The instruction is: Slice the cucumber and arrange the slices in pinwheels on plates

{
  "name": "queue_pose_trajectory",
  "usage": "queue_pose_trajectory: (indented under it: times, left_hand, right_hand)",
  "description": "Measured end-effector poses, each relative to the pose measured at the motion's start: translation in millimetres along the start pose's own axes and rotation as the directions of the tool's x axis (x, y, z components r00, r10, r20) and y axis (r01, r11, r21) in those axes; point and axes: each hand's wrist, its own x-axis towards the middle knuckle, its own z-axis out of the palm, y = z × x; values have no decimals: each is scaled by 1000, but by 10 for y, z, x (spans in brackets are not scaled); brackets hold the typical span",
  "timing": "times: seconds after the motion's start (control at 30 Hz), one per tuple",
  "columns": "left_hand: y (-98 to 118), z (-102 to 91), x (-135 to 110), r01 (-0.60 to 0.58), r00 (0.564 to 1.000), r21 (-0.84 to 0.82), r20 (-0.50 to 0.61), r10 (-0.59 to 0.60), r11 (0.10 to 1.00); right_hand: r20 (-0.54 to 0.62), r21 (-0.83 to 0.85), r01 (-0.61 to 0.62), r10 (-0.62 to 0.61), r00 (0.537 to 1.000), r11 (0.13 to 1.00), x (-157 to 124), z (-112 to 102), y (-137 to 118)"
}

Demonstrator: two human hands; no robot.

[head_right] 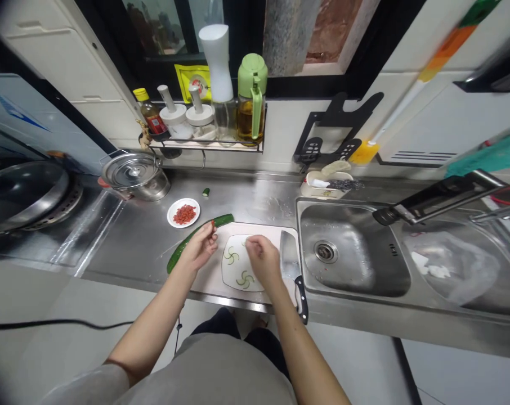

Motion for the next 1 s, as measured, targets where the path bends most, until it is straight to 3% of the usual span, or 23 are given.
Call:
queue_pose_trajectory:
  times: [0.17,0.37,0.57,0.67,0.77,0.87,1.0]
  left_hand:
    - [-341,264,-225,159,983,-19,99,-156,987]
    - [-469,320,-272,242,969,35,45,-244,970]
    - [-526,293,-328,265,963,132,3,-268,955]
    - [-530,218,-329,179,983,266,-74,-166,947]
    - [-513,93,-297,14,989,406,-142,48,914]
    - [-511,-41,-245,-143,952,516,-160,260,844]
    - [-574,-170,-181,-222,908,681,-115,402,698]
  right_hand:
    - [14,14,102,-103,995,995,71,229,-225]
    - [28,9,96,-96,995,995,44,196,-74]
    - [160,2,107,-106,981,994,35,117,66]
    - [161,-11,53,-51,986,999,119,72,211]
    - [141,-125,-29,47,989,992,259,46,437]
    - [230,-327,-50,131,964,944,371,67,643]
    - [295,-518,0,179,939,855,418,161,732]
